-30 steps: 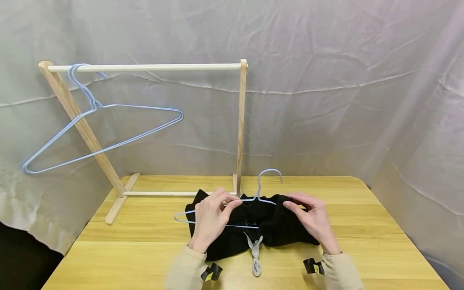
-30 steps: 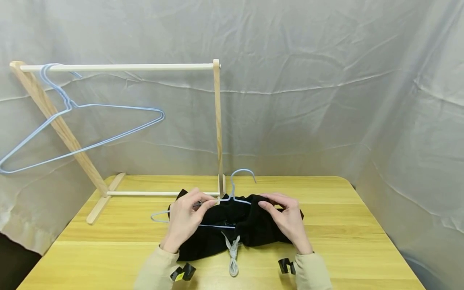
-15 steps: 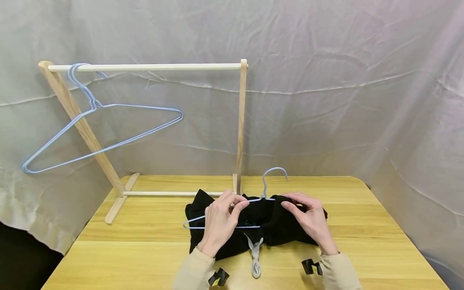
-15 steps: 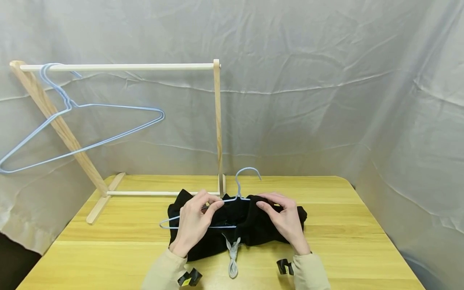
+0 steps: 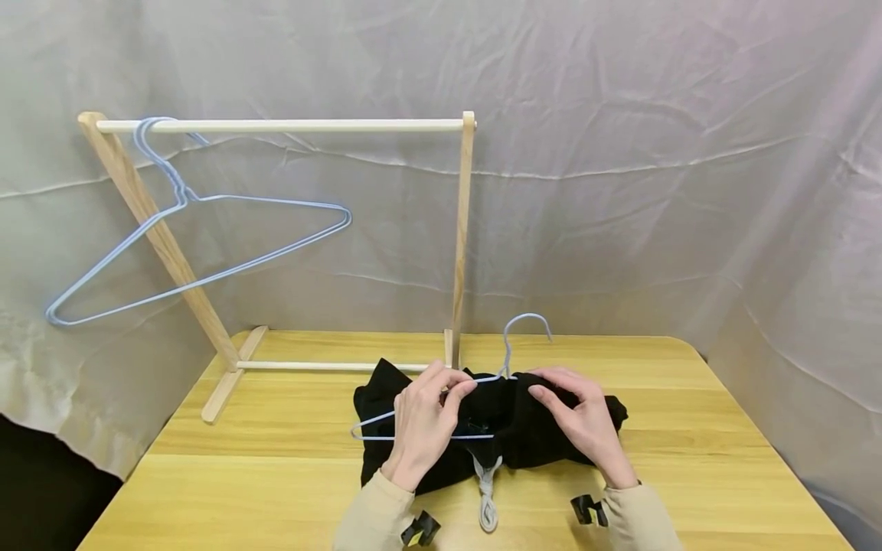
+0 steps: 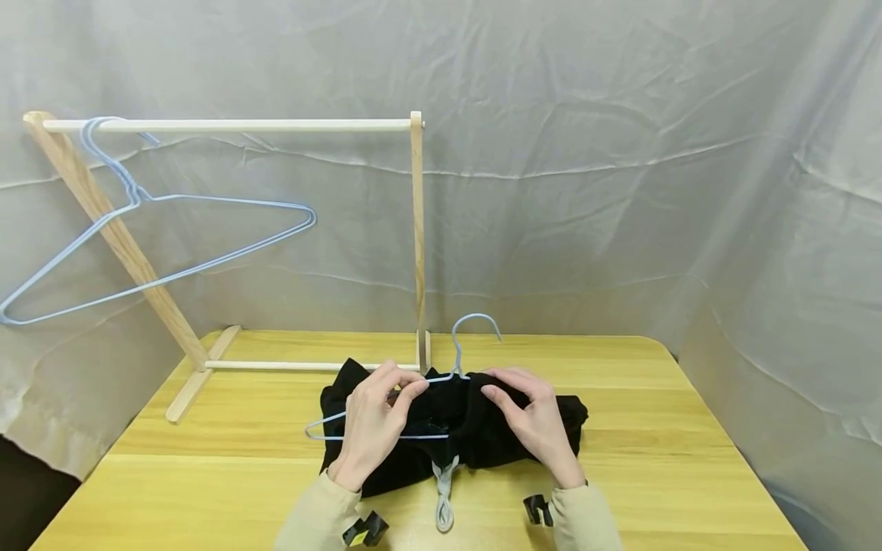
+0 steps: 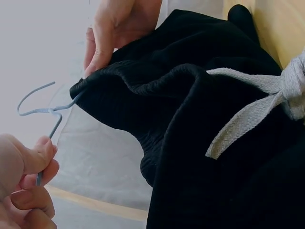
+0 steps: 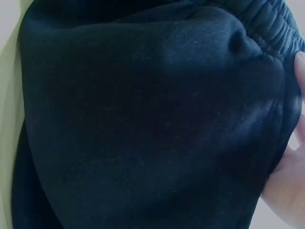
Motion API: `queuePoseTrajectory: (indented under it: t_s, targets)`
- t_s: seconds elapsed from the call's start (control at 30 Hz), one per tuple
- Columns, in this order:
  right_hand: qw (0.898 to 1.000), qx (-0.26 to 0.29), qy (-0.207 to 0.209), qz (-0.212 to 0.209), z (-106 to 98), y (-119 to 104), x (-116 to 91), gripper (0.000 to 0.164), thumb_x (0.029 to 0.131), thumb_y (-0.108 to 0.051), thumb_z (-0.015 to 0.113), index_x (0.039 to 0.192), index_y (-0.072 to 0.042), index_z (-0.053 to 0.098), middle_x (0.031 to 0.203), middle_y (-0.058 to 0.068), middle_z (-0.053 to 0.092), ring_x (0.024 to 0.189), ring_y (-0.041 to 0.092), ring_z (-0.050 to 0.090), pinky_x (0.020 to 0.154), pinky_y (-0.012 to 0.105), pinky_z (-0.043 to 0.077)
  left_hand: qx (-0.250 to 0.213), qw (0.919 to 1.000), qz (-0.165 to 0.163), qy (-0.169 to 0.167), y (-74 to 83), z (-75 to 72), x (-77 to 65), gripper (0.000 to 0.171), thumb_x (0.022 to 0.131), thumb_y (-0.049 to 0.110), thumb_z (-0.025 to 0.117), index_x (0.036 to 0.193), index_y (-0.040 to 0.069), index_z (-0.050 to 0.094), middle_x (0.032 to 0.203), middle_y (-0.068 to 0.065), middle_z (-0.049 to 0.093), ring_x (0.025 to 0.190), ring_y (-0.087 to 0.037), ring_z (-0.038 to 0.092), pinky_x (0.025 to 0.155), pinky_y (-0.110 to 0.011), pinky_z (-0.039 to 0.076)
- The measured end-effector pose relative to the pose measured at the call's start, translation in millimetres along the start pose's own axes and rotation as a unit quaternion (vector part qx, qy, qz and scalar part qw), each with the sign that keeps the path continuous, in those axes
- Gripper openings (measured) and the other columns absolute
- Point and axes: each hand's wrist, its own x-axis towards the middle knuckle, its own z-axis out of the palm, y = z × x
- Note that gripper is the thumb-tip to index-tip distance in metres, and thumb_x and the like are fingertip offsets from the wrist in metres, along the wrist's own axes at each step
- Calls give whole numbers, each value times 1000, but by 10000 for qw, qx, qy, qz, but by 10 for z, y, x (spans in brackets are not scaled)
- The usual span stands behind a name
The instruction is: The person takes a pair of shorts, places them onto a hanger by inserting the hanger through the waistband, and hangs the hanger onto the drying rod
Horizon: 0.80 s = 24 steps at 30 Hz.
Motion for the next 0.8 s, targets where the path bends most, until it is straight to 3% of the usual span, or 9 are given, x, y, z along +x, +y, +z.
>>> queuePoseTrajectory:
  t_s: [0.27, 0.43, 0.57, 0.7, 0.8]
  targets:
    - [9995, -286, -20, 113, 27, 96, -69, 29, 77, 12, 71, 104, 3, 71, 98, 15, 70, 97, 10, 61, 88, 12, 44, -319, 9990, 110, -298, -20, -29, 25, 6, 87, 21, 70, 84, 17, 72, 71, 10, 53, 51, -2, 40, 45, -19, 36]
    - [9976, -273, 583, 247, 41, 119, -60, 25, 73, 15, 72, 97, 7, 72, 93, 21, 71, 95, 1, 61, 85, 10, 45, -1035, 9922, 365, -595, -69, -89, 74, 14, 88, 3, 67, 99, 9, 73, 93, 1, 65, 76, -7, 57, 61, -28, 51]
    - [9899, 2, 1306, 551, 41, 136, -47, 22, 74, 19, 69, 95, 13, 71, 93, 10, 73, 92, -2, 62, 82, 9, 46, -1540, 9849, 661, -423, -116, -152, 116, 21, 87, -1, 67, 106, 8, 70, 108, -6, 66, 101, -17, 61, 81, -39, 54]
    - [9807, 272, 1784, 757, 25, 136, -36, 18, 77, 19, 66, 95, 16, 69, 94, -10, 70, 89, -2, 63, 78, 8, 47, -1720, 9816, 718, -406, -191, -228, 145, 18, 86, 2, 68, 102, 9, 72, 99, -4, 69, 90, -13, 64, 76, -35, 55]
    - [9773, 314, 1938, 796, 19, 141, -35, 18, 78, 19, 65, 95, 18, 68, 94, -14, 69, 87, -2, 63, 76, 7, 47, -1584, 9812, 537, -966, -275, -309, 147, 12, 87, 6, 69, 97, 11, 73, 93, 1, 71, 81, -6, 63, 70, -30, 55]
